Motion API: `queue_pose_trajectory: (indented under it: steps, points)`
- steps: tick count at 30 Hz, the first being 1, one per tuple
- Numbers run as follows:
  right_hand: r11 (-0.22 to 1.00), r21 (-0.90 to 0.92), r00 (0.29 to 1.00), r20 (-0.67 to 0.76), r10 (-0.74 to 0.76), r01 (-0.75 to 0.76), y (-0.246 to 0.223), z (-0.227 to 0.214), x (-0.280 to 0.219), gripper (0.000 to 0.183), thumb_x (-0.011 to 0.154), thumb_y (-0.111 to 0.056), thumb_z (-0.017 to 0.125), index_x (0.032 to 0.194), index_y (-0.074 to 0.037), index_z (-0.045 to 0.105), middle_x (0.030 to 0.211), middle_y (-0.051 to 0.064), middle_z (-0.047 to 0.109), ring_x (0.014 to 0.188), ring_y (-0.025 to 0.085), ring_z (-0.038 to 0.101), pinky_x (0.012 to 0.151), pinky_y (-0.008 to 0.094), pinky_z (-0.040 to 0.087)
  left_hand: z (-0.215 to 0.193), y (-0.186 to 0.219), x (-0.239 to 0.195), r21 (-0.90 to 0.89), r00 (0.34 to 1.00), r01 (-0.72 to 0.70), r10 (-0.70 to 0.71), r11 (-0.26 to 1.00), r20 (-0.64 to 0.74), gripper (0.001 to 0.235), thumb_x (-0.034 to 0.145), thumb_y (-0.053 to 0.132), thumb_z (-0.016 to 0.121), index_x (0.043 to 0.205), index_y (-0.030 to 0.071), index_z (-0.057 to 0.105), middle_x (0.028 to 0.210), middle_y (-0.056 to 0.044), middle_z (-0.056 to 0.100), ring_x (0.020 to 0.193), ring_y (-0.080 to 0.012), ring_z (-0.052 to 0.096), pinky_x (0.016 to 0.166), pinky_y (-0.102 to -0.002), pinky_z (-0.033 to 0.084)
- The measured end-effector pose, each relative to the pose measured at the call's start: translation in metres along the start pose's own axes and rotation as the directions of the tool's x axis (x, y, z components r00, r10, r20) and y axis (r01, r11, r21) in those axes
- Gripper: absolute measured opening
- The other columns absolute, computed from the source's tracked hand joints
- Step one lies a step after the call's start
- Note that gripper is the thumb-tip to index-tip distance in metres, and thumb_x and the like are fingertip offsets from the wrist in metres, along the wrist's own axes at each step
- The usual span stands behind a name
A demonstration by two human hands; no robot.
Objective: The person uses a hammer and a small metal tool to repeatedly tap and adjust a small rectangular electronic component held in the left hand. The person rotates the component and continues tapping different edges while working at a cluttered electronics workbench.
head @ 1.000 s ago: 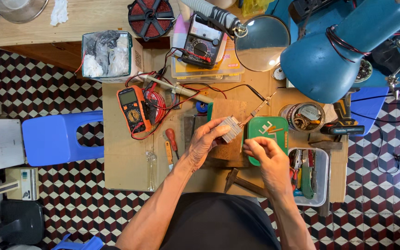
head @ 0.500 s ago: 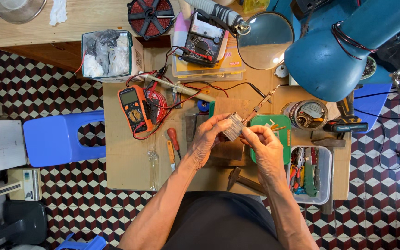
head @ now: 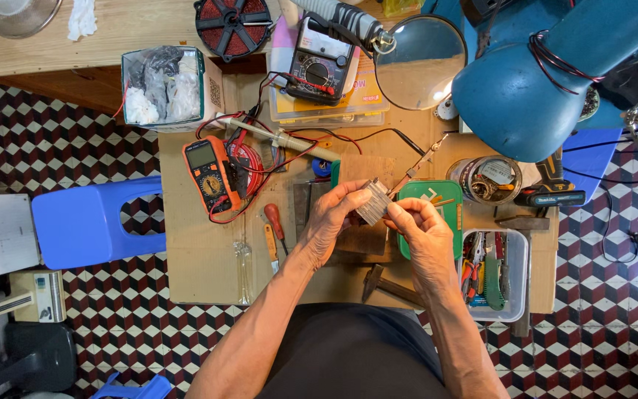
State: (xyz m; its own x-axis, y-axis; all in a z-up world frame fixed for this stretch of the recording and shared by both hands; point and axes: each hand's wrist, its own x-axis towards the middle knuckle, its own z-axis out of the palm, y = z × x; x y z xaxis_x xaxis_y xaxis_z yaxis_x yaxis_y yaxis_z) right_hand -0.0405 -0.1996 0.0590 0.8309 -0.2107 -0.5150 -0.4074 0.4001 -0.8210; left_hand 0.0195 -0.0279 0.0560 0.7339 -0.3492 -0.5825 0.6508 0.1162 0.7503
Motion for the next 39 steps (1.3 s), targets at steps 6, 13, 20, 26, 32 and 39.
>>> queue_pose_trajectory:
  steps: [6, 13, 20, 26, 32, 39]
  points:
    - [0.999, 0.037, 1.000, 0.015, 0.017, -0.017, 0.004, -0.004, 0.001, 0.026, 0.095, -0.019, 0.072, 0.111, 0.001, 0.066, 0.106, 0.008, 0.070, 0.096, 0.012, 0.068, 0.090, 0.028, 0.056, 0.001, -0.001, 0.002, 0.018, 1.000, 0.008, -0.008, 1.000, -0.009, 0.065, 0.085, 0.052, 0.068, 0.130, 0.005, 0.066, 0.107, -0.006, 0.071, 0.098, -0.0131, 0.065, 0.088, -0.031, 0.052]
    - [0.997, 0.064, 0.999, 0.002, 0.041, -0.041, 0.009, -0.009, 0.003, 0.028, 0.095, -0.019, 0.071, 0.113, 0.001, 0.065, 0.107, 0.009, 0.071, 0.095, 0.013, 0.069, 0.089, 0.029, 0.057, 0.003, -0.003, 0.005, 0.041, 1.000, 0.018, -0.018, 0.999, -0.002, 0.063, 0.086, 0.051, 0.067, 0.129, 0.005, 0.068, 0.108, -0.006, 0.071, 0.098, -0.0120, 0.065, 0.087, -0.030, 0.051]
    - [0.995, 0.085, 0.999, 0.012, 0.043, -0.044, 0.010, -0.012, 0.003, 0.028, 0.095, -0.019, 0.071, 0.113, 0.001, 0.065, 0.108, 0.009, 0.070, 0.096, 0.014, 0.069, 0.090, 0.029, 0.056, 0.005, -0.003, 0.008, 0.086, 1.000, 0.029, -0.029, 0.996, 0.001, 0.061, 0.088, 0.051, 0.065, 0.129, 0.006, 0.069, 0.106, -0.006, 0.072, 0.097, -0.0136, 0.065, 0.086, -0.031, 0.051]
    - [0.996, 0.069, 0.998, 0.006, 0.057, -0.057, 0.008, -0.013, 0.003, 0.028, 0.096, -0.019, 0.070, 0.114, 0.001, 0.065, 0.107, 0.010, 0.070, 0.097, 0.014, 0.069, 0.092, 0.029, 0.056, 0.006, 0.000, 0.010, 0.109, 0.999, 0.034, -0.036, 0.993, 0.015, 0.065, 0.086, 0.054, 0.064, 0.130, 0.006, 0.068, 0.109, -0.008, 0.073, 0.102, -0.0150, 0.066, 0.090, -0.033, 0.052]
    - [0.995, 0.078, 0.998, 0.013, 0.059, -0.060, 0.008, -0.013, 0.003, 0.028, 0.095, -0.019, 0.070, 0.114, 0.001, 0.065, 0.108, 0.010, 0.070, 0.098, 0.014, 0.068, 0.092, 0.029, 0.056, 0.007, 0.002, 0.011, 0.110, 0.999, 0.024, -0.028, 0.994, 0.031, 0.065, 0.086, 0.053, 0.065, 0.129, 0.005, 0.068, 0.111, -0.008, 0.073, 0.105, -0.0156, 0.065, 0.093, -0.033, 0.051]
    - [0.992, 0.105, 0.998, 0.015, 0.066, -0.068, 0.012, -0.015, 0.005, 0.026, 0.095, -0.017, 0.070, 0.114, 0.001, 0.064, 0.107, 0.010, 0.070, 0.097, 0.015, 0.069, 0.093, 0.030, 0.056, 0.007, 0.004, 0.013, 0.100, 0.999, 0.029, -0.033, 0.995, 0.043, 0.065, 0.085, 0.053, 0.065, 0.128, 0.004, 0.068, 0.112, -0.009, 0.073, 0.105, -0.0162, 0.065, 0.094, -0.034, 0.051]
